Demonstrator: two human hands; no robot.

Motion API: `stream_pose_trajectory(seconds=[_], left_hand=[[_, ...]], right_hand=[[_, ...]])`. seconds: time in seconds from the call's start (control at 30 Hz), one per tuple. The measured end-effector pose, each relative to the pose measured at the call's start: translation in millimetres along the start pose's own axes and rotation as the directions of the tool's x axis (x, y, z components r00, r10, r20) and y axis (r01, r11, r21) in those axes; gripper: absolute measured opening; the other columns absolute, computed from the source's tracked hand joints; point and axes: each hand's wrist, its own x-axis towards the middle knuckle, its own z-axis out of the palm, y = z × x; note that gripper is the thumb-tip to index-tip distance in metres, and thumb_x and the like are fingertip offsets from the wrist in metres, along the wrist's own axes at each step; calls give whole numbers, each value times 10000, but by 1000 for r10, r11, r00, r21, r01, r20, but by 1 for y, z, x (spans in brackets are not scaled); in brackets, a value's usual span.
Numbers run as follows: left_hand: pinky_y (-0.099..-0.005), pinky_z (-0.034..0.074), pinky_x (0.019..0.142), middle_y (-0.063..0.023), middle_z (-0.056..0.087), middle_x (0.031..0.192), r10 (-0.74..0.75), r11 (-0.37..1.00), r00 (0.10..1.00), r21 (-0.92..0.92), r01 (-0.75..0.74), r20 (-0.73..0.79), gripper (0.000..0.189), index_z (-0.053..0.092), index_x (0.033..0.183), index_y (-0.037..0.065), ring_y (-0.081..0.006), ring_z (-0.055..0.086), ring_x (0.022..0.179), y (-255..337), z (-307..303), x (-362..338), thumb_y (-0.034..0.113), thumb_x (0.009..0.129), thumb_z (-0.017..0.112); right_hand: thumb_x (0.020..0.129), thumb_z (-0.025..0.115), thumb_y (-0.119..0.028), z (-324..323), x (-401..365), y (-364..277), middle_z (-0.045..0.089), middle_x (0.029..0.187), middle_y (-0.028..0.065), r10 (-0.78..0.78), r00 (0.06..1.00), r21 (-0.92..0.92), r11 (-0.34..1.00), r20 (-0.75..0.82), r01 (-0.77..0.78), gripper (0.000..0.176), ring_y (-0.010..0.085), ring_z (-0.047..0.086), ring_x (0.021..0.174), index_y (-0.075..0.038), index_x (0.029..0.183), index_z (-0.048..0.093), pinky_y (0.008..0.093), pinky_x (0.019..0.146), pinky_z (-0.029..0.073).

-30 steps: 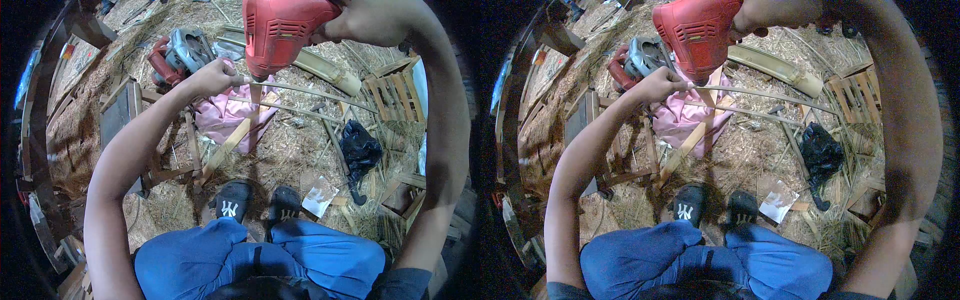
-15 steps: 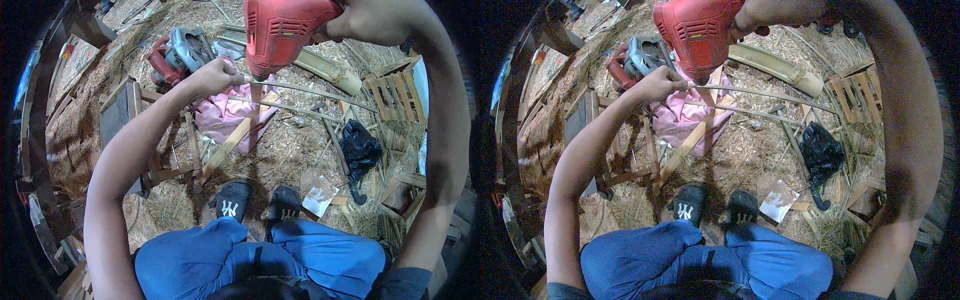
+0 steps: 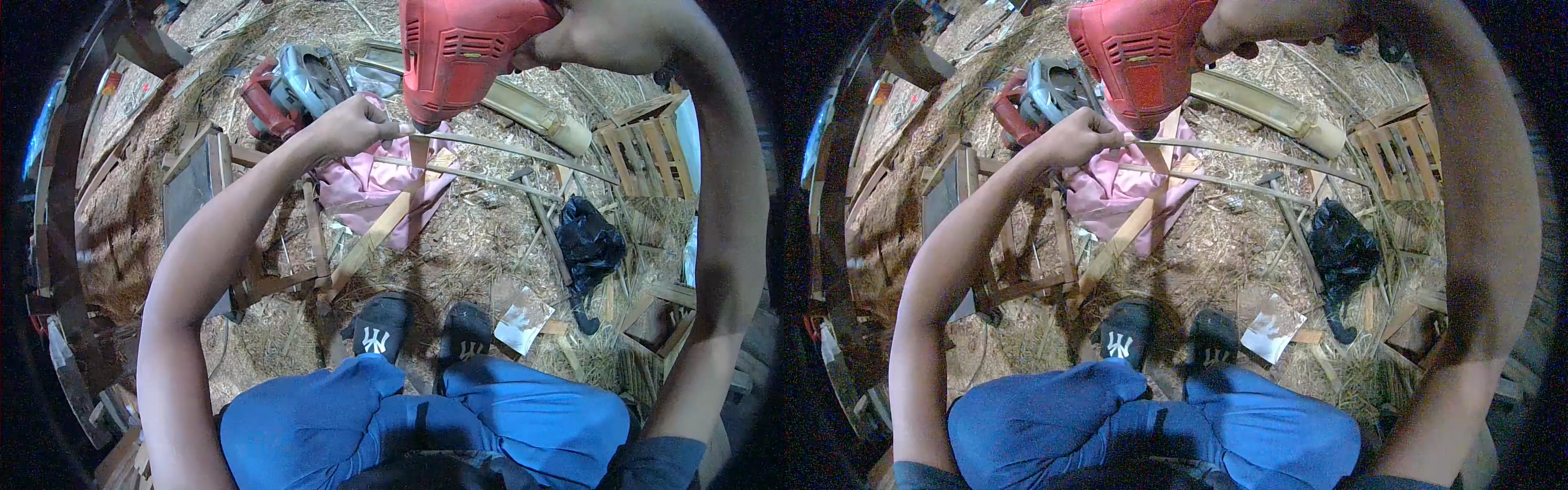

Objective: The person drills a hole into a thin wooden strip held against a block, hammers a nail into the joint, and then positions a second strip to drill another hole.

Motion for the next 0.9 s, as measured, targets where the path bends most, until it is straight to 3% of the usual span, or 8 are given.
stream_pose_trajectory(seconds=[0.07,0.37,0.43,0.47,0.53,0.73,0.83,0.9], left_hand=[[-354,368,525,0,505,530,7,1000,1000,9,-7,-7,549,750,711,28,-119,446,530,-6,1,4,544,897,751],[-350,354,507,2,501,529,28,1000,999,1,-28,-14,570,734,689,22,-117,440,516,0,0,0,553,896,751],[-348,353,506,2,500,530,22,1000,1000,6,-22,-7,574,734,689,20,-117,442,515,-2,1,1,555,897,749],[-349,355,506,0,494,527,46,999,999,-9,-46,-16,589,714,666,16,-119,442,515,-4,2,1,558,896,749],[-350,356,506,-1,488,524,69,997,997,-23,-70,-25,606,695,644,13,-121,443,515,-3,3,1,561,896,749],[-363,351,503,-2,452,513,49,999,998,26,-48,-39,681,568,553,18,-127,422,511,-4,1,2,583,885,753],[-364,346,503,0,446,513,44,999,998,32,-43,-36,686,562,553,19,-124,415,511,-4,1,2,588,884,753],[-363,347,505,0,451,515,45,999,998,13,-45,-38,668,593,571,18,-121,412,512,-6,2,4,585,887,752]], right_hand=[[886,693,-58,4,-3,4,690,1142,169,-49,993,-84,996,-108,40,525,288,679,1003,-37,1387,536,423,910,514],[884,689,-57,-12,7,-3,691,1124,160,144,979,90,983,144,-158,521,285,678,991,-36,1383,538,422,904,514],[879,690,-53,6,-1,0,689,1107,152,-97,989,-93,992,-107,87,522,280,675,974,-35,1378,539,422,893,516],[879,690,-53,0,0,1,689,1107,152,-97,989,-93,992,-108,87,522,280,675,974,-35,1378,539,422,893,516],[872,687,-39,-20,4,0,685,1110,157,8,994,162,987,110,-26,529,279,670,978,-34,1379,537,423,890,516],[872,668,-9,-20,4,3,682,1113,162,-58,992,204,978,109,35,535,278,664,979,-32,1386,525,417,878,508],[867,660,1,1,1,6,681,1114,161,-103,994,-21,995,-31,102,531,278,662,967,-29,1380,524,417,871,503],[865,658,3,5,-3,2,681,1101,159,-114,992,-32,993,-63,112,528,275,659,956,-28,1375,526,415,863,502]])
